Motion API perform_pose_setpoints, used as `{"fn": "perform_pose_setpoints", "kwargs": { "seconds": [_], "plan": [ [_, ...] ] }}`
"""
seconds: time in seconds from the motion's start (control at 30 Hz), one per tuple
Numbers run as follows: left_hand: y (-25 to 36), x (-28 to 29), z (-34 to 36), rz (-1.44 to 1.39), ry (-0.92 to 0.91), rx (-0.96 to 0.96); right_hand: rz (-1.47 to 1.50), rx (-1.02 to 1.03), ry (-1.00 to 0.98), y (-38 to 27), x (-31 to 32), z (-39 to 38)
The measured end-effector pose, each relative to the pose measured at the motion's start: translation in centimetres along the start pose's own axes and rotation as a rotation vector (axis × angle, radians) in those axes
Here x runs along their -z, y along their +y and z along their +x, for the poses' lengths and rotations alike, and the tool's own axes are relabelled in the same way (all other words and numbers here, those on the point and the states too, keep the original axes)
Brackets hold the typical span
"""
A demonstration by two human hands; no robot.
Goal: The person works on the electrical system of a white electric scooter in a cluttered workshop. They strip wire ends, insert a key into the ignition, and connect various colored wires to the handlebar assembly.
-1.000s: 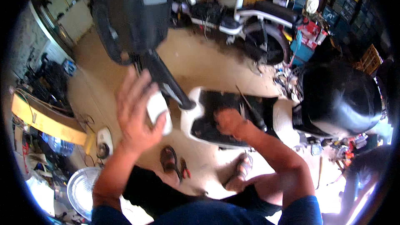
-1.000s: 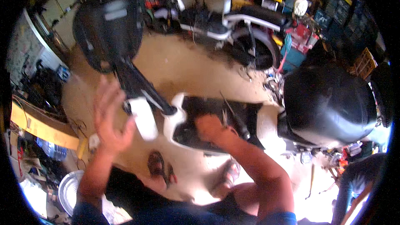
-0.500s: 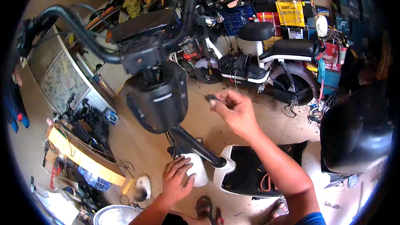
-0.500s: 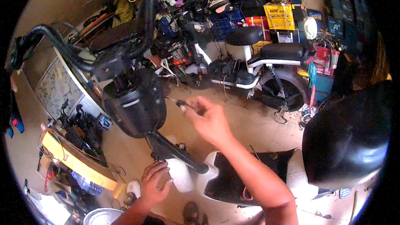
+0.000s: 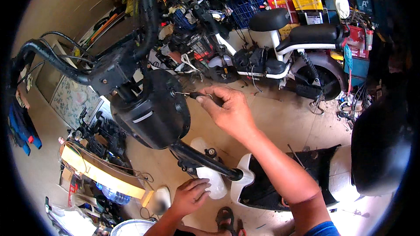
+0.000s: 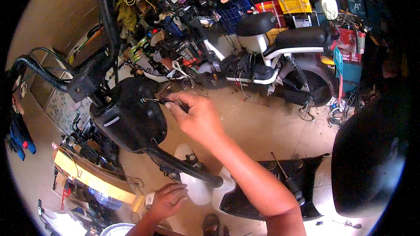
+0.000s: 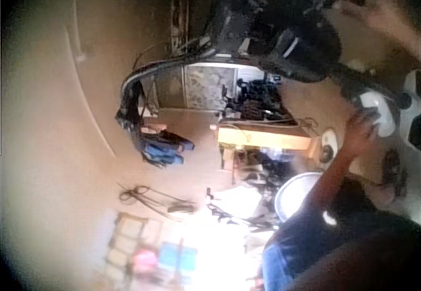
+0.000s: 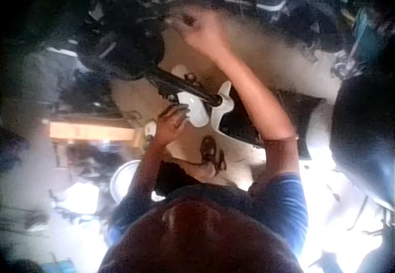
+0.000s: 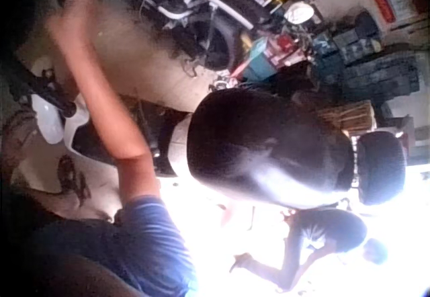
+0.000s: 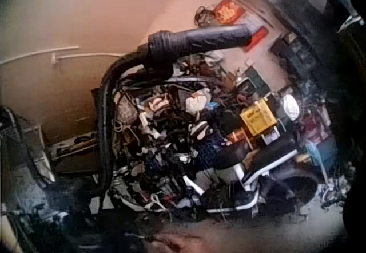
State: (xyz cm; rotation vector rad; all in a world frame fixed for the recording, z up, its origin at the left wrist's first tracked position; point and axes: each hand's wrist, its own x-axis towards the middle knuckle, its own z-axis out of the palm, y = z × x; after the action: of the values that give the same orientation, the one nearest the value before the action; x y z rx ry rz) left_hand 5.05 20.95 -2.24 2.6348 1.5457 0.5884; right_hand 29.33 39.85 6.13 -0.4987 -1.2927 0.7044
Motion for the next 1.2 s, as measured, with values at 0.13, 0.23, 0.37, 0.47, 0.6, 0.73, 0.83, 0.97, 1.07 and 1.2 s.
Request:
{"fn": "perform_pose_setpoints", "kwargs": {
  "seconds": [0.13, 0.23, 0.37, 0.47, 0.6, 0.73, 0.83, 0.97, 1.07, 1.2],
  "plan": [
    [-0.3, -0.3, -0.2, 0.046, -0.078, -0.006, -0.02, 0.203, 0.023, 1.2, 0.0, 0.4],
    [-0.6, -0.4, -0.6, 0.055, -0.126, -0.012, -0.296, 0.433, -0.022, 0.3, 1.5, 1.9],
    [-1.0, -0.6, -0.5, 0.005, -0.203, -0.005, -0.469, 0.614, -0.143, -0.7, 3.1, 5.3],
    [-0.8, -0.7, -0.4, 0.019, -0.26, 0.003, -0.387, 0.694, -0.225, -1.0, 3.7, 7.0],
    [-1.0, -0.7, -0.5, 0.016, -0.309, -0.006, -0.287, 0.669, -0.277, -1.1, 3.6, 7.6],
    [-1.2, -1.0, -0.9, 0.02, -0.346, -0.016, -0.328, 0.634, -0.243, -0.5, 3.4, 6.9],
    [-1.4, -1.1, -1.0, 0.0, -0.353, -0.038, -0.351, 0.657, -0.224, 0.1, 3.2, 6.1],
    [-2.0, -1.5, -1.3, 0.003, -0.375, -0.04, -0.438, 0.778, -0.157, 0.3, 2.9, 5.2],
    [-2.3, -1.5, -1.5, 0.015, -0.425, -0.006, -0.454, 0.822, -0.118, 0.8, 2.5, 5.2],
    [-2.5, -1.6, -1.4, 0.001, -0.451, -0.006, -0.462, 0.818, -0.095, 1.8, 2.5, 5.2]
  ]
}}
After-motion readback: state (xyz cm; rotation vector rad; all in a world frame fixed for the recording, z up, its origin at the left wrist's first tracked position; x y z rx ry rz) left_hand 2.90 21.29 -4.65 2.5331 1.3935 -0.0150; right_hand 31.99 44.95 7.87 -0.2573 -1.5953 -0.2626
